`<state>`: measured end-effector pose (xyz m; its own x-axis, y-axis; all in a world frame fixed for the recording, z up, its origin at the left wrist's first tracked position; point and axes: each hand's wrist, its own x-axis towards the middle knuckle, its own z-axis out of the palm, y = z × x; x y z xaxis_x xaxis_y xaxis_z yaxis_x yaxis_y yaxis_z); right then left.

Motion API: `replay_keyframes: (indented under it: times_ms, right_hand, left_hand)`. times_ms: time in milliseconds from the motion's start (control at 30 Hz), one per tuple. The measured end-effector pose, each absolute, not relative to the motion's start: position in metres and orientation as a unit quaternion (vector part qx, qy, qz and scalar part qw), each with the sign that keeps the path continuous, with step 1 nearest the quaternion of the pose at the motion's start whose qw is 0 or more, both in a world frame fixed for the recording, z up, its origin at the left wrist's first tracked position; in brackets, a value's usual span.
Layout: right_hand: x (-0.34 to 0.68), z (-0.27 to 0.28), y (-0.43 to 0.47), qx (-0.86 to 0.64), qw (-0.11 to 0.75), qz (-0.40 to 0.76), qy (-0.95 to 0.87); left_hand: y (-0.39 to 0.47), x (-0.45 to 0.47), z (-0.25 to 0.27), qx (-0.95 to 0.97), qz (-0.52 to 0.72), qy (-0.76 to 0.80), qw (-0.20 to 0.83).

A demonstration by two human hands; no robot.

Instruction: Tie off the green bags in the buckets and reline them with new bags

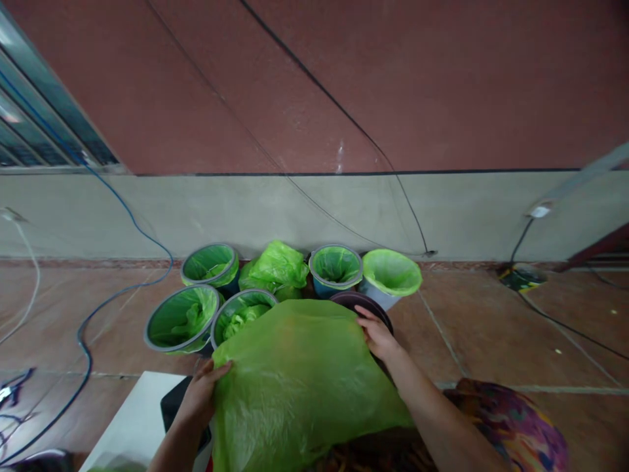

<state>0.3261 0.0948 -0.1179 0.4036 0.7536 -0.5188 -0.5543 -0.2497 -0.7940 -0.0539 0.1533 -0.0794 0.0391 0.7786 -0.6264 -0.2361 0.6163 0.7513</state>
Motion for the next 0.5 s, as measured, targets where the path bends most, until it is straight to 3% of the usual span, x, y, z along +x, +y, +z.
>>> replay_keyframes:
  times_ms: [233,367,500]
  right_hand:
    - [0.374,-0.029,0.097,-0.491,0.665,0.534,-0.179]
    - [0.386,0.021,0.088,-0.472,0.635,0.544,-0.279]
    - [0.397,0.037,0.080,-0.496,0.583,0.510,-0.393]
  left_hand:
    - [0.185,-0.020,-0.020,0.326,0.517,0.533,0.585]
    - [0.197,-0.008,0.020,0.427,0.499,0.462,0.596]
    - [0.209,-0.010,0.038,0.541,0.437,0.449,0.561]
